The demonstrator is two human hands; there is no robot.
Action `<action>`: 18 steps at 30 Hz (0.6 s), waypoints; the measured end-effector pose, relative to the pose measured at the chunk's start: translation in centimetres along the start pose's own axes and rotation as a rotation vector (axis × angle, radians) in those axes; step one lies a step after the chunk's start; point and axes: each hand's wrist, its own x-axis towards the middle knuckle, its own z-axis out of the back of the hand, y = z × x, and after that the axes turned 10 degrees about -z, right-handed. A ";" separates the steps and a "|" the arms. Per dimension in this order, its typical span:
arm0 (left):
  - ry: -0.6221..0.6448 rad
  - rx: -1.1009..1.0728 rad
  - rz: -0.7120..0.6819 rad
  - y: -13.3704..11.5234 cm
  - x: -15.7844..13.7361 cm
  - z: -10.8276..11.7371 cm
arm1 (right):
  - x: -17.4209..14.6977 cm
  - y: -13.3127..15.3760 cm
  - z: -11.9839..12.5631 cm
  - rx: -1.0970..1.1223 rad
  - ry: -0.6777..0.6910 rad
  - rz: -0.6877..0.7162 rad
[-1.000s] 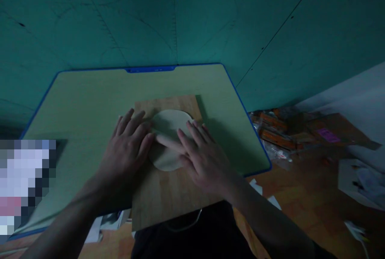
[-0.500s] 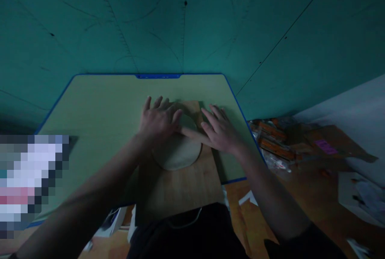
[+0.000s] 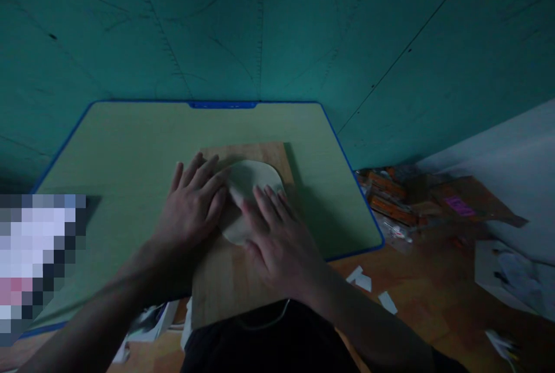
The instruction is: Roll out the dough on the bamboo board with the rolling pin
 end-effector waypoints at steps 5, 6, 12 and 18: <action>0.028 0.051 -0.108 1.2 -1.7 1.0 | 0.3 -1.7 0.1 -0.063 -0.047 0.011; 0.035 0.051 -0.129 1.2 -1.6 1.0 | 0.8 -3.0 0.3 -0.082 -0.056 -0.025; 0.031 0.076 -0.120 -1.0 2.0 -0.1 | 5.1 -10.7 1.7 -0.168 -0.076 -0.234; 0.096 0.025 -0.071 -0.4 6.1 -0.1 | 7.4 -12.6 1.9 -0.244 0.010 -0.099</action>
